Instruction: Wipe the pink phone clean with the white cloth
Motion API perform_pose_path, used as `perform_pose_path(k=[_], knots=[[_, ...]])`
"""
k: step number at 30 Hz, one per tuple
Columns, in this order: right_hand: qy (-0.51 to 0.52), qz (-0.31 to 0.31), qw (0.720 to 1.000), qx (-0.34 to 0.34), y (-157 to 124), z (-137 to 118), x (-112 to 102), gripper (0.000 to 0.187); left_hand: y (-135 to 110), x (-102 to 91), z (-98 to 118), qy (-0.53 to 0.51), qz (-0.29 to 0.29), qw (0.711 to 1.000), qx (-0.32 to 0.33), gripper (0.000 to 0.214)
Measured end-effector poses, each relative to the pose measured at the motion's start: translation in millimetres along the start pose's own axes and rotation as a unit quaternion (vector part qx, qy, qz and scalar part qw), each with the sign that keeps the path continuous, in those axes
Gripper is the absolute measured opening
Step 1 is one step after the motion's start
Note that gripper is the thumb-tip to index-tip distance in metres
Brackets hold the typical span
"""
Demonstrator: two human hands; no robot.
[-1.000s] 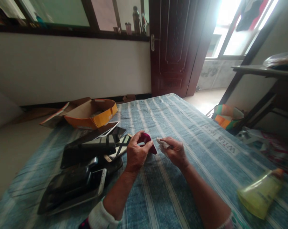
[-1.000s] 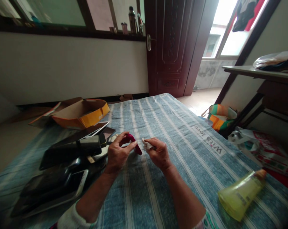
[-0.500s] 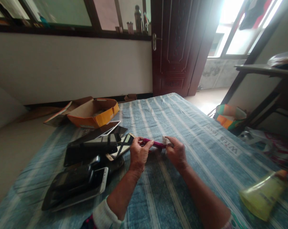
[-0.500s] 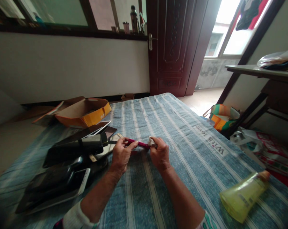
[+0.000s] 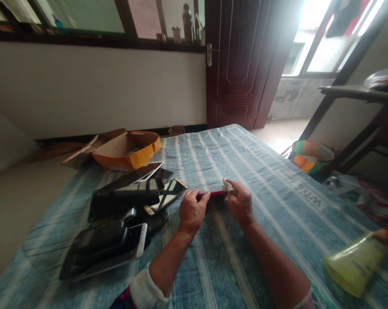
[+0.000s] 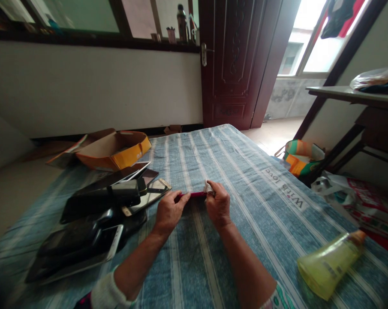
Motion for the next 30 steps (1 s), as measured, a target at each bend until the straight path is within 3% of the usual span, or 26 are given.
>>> perform_pose_path(k=[12,18,25,30], knots=[[-0.023,0.011,0.999,-0.031,7.8,1.8,-6.3,0.031,-2.6,1.0,10.9,0.127,-0.008,0.988,0.088,0.031],[-0.035,-0.007,0.998,-0.055,8.3,2.2,-4.4,0.035,-3.4,-0.2,0.5,0.091,-0.038,0.983,0.152,0.025],[-0.090,-0.026,0.985,-0.147,8.3,5.4,-7.6,0.042,1.5,0.6,-7.6,0.058,-0.038,0.984,0.167,0.022],[-0.204,-0.097,0.945,-0.235,3.8,-11.8,-6.5,0.036,2.9,2.0,-7.6,0.047,-0.039,0.986,0.154,0.023]])
Point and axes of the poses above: each hand's wrist, its own y-axis towards the middle knuckle, its own x-axis out of the palm, z = x × y, the point moved 1 cm from there along y, towards the middle knuckle, and after that the axes turned 11 degrees about -x, right-handed, at the moved point
